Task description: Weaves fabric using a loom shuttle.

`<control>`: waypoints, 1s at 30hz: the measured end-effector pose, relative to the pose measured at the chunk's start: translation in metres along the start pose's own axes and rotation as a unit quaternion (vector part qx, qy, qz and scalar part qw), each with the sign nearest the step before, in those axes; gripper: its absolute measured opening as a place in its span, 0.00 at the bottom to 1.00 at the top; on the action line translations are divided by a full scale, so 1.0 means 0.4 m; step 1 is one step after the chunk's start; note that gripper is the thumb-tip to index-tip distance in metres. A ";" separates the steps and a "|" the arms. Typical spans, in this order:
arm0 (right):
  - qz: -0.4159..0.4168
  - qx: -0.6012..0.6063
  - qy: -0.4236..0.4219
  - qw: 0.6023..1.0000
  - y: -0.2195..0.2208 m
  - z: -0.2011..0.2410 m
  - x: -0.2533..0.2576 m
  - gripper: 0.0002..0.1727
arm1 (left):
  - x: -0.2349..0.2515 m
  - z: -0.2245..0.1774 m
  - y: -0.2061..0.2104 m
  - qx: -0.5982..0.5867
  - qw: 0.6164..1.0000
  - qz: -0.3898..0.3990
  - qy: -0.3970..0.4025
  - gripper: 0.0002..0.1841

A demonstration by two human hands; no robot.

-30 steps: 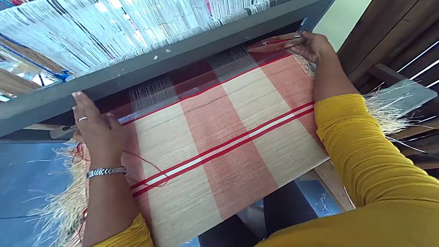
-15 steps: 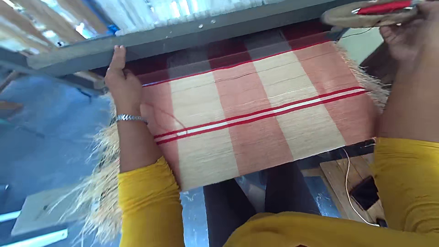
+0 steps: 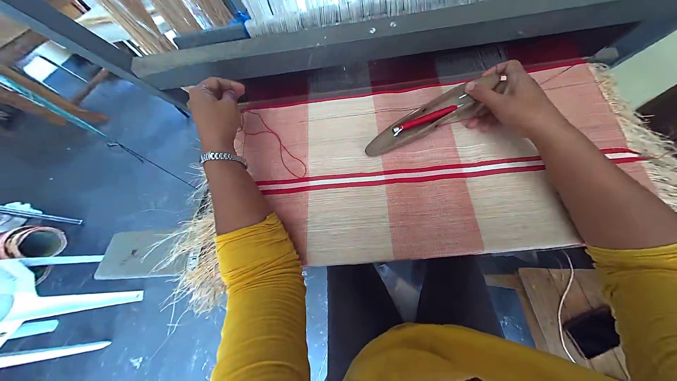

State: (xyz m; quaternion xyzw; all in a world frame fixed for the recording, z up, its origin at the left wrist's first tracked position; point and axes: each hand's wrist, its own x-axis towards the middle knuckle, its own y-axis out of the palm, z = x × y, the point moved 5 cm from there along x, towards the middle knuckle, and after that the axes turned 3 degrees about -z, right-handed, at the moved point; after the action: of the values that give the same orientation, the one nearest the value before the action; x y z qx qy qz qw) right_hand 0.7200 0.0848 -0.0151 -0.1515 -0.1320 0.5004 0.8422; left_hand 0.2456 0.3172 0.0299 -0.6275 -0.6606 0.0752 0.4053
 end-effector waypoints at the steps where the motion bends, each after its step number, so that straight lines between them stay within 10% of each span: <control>1: -0.004 -0.052 -0.009 0.999 -0.005 -0.001 -0.006 0.32 | -0.010 0.009 0.001 0.042 0.998 0.021 -0.053 0.18; 6: -0.005 -0.314 -0.081 0.946 -0.035 -0.001 -0.009 0.43 | -0.040 0.019 0.062 0.163 0.969 0.047 -0.180 0.38; 18: -0.153 -0.334 -0.038 0.929 -0.175 -0.006 0.053 0.44 | -0.036 0.028 0.075 0.207 0.958 0.044 -0.195 0.22; 30: -0.185 -0.317 -0.010 0.930 -0.149 0.020 0.178 0.51 | -0.011 0.056 0.015 -0.173 0.958 -0.041 -0.225 0.10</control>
State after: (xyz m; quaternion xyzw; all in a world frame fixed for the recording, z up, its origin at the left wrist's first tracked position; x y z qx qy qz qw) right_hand 0.7979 0.1215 0.0204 -0.3788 -0.3180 0.2697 0.8263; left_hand 0.2358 0.3235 0.0095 -0.6276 -0.7626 0.0824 0.1336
